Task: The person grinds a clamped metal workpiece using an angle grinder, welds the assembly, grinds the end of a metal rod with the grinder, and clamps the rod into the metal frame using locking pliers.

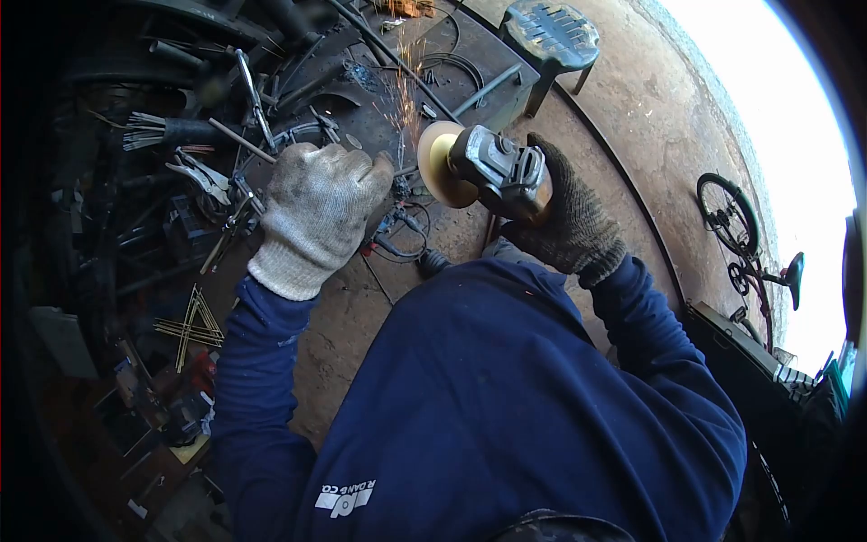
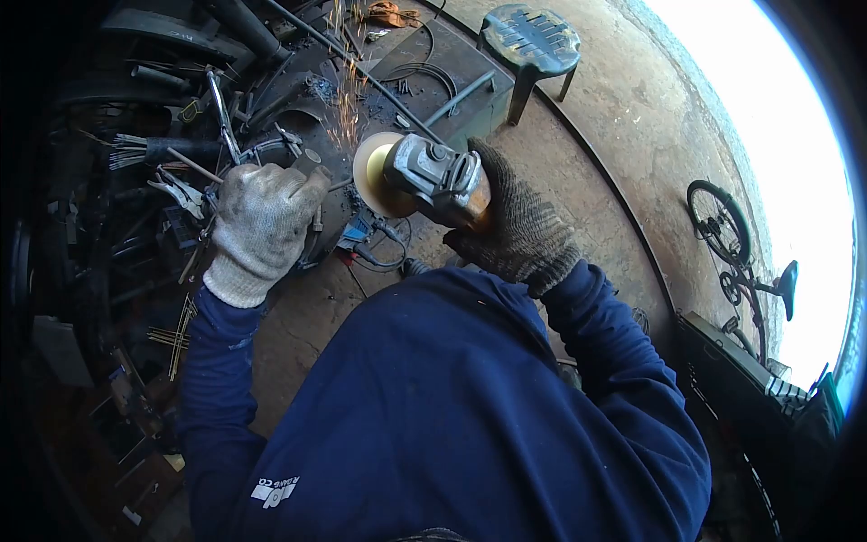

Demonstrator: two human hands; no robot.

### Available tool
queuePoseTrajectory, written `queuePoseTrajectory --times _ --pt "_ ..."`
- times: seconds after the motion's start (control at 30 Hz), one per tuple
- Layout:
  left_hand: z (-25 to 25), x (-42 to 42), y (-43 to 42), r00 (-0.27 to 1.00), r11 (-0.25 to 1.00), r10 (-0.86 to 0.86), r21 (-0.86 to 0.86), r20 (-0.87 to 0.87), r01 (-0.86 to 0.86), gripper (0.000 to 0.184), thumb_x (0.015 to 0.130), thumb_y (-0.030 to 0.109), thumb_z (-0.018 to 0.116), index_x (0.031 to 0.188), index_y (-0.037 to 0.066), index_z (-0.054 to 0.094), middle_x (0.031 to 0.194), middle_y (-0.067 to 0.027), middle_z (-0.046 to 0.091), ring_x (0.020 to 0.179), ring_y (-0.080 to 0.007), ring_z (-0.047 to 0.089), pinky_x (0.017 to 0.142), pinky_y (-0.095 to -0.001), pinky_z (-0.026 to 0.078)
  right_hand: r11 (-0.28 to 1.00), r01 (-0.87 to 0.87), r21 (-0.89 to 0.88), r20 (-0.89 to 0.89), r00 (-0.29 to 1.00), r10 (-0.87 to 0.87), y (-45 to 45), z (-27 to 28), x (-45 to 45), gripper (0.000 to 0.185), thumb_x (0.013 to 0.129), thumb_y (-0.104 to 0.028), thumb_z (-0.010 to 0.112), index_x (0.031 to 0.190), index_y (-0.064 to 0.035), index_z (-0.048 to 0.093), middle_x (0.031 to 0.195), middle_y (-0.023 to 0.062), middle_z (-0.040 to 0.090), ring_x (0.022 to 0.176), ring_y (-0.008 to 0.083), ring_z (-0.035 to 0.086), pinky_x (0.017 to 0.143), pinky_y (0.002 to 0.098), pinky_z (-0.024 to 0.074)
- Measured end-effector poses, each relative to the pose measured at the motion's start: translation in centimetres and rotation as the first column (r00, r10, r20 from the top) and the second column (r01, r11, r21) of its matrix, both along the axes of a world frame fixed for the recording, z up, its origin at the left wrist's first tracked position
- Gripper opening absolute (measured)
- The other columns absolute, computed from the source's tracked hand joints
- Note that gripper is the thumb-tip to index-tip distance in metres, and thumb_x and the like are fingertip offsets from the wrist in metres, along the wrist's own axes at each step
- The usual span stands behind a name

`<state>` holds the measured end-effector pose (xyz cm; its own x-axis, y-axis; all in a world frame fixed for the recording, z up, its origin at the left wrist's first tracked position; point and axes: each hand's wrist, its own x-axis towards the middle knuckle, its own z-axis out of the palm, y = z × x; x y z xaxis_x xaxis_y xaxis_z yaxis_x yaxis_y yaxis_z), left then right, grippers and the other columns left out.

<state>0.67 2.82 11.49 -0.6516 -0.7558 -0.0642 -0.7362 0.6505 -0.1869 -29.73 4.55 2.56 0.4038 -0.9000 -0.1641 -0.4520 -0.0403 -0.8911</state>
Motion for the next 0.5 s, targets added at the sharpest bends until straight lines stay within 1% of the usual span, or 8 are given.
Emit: queuePoseTrajectory --times 0.07,0.17,0.2,0.3,0.33,0.37,0.43,0.5 --pt "0.0 0.0 -0.1 1.0 1.0 0.004 0.018 0.004 -0.005 0.028 0.079 0.013 0.069 0.107 0.011 0.069 0.08 -0.0019 0.066 0.082 -0.0202 0.069 0.075 -0.0385 0.049 0.995 -0.008 -0.101 0.004 1.0 0.009 0.1 -0.8 -0.1 0.109 0.071 -0.025 0.091 0.155 0.0015 0.027 0.143 0.0267 0.052 0.137 0.0375 0.05 0.115 0.044 0.0408" --pt "0.0 0.1 -0.1 1.0 1.0 0.005 0.014 -0.026 -0.004 0.029 0.078 0.011 0.069 0.107 0.011 0.07 0.077 -0.0025 0.065 0.078 -0.0207 0.069 0.072 -0.0382 0.05 0.997 0.006 -0.071 0.007 1.0 -0.006 0.0 -1.5 0.0 0.109 0.07 -0.024 0.091 0.154 0.0014 0.028 0.143 0.0252 0.053 0.136 0.036 0.051 0.115 0.0431 0.041" --pt "0.0 0.3 -0.2 0.996 1.0 0.001 0.015 -0.094 0.0 0.03 0.078 0.008 0.069 0.108 0.01 0.069 0.074 -0.0031 0.065 0.075 -0.0211 0.069 0.069 -0.0379 0.05 0.997 0.005 -0.072 0.008 1.0 -0.005 0.1 -2.2 0.0 0.109 0.07 -0.024 0.091 0.154 0.0014 0.028 0.143 0.0252 0.053 0.136 0.036 0.051 0.115 0.0431 0.041" --pt "-0.9 0.9 -0.3 0.963 1.0 0.003 0.004 -0.271 -0.002 0.033 0.075 0.005 0.071 0.108 0.009 0.07 0.072 -0.0045 0.066 0.07 -0.0224 0.069 0.064 -0.0374 0.051 0.986 0.114 0.121 0.238 0.961 -0.14 0.3 -3.2 -0.1 0.11 0.067 -0.023 0.093 0.154 0.0005 0.029 0.144 0.0233 0.053 0.135 0.0345 0.052 0.115 0.0428 0.0413" --pt "-1.4 1.0 -0.4 0.924 1.0 0.001 -0.009 -0.382 -0.005 0.033 0.074 0.003 0.072 0.107 0.008 0.07 0.073 -0.0054 0.067 0.068 -0.0234 0.069 0.062 -0.0373 0.052 0.974 0.115 0.198 0.256 0.953 -0.164 0.2 -2.5 -0.2 0.111 0.065 -0.017 0.093 0.154 -0.0021 0.028 0.145 0.0209 0.052 0.136 0.0316 0.051 0.114 0.0433 0.0417" --pt "-1.7 1.0 -0.4 0.925 1.0 -0.003 -0.014 -0.38 -0.002 0.033 0.074 0.003 0.072 0.107 0.008 0.07 0.073 -0.0054 0.067 0.068 -0.0234 0.069 0.062 -0.0373 0.052 0.955 0.115 0.273 0.271 0.943 -0.191 0.1 -1.9 -0.3 0.113 0.063 -0.011 0.093 0.155 -0.0046 0.026 0.147 0.0184 0.051 0.137 0.0287 0.05 0.114 0.0437 0.0422" --pt "-2.3 0.8 -0.5 0.83 0.994 0.08 0.104 -0.551 -0.027 0.035 0.075 0.005 0.07 0.109 0.007 0.072 0.079 -0.008 0.072 0.072 -0.0263 0.069 0.068 -0.0397 0.053 0.969 0.122 0.214 0.211 0.963 -0.168 0.1 -1.7 -0.5 0.114 0.061 -0.009 0.091 0.155 -0.0052 0.027 0.147 0.0188 0.051 0.137 0.0283 0.05 0.114 0.043 0.0419" --pt "-2.9 0.6 -0.4 0.804 0.994 0.075 0.104 -0.59 -0.017 0.036 0.074 0.002 0.068 0.109 0.007 0.072 0.08 -0.0078 0.072 0.072 -0.0262 0.069 0.068 -0.0393 0.053 0.981 0.089 0.17 0.277 0.952 -0.134 0.1 -2.0 -0.7 0.116 0.059 -0.011 0.092 0.156 -0.0055 0.027 0.147 0.0187 0.051 0.138 0.0287 0.049 0.115 0.0435 0.0413"
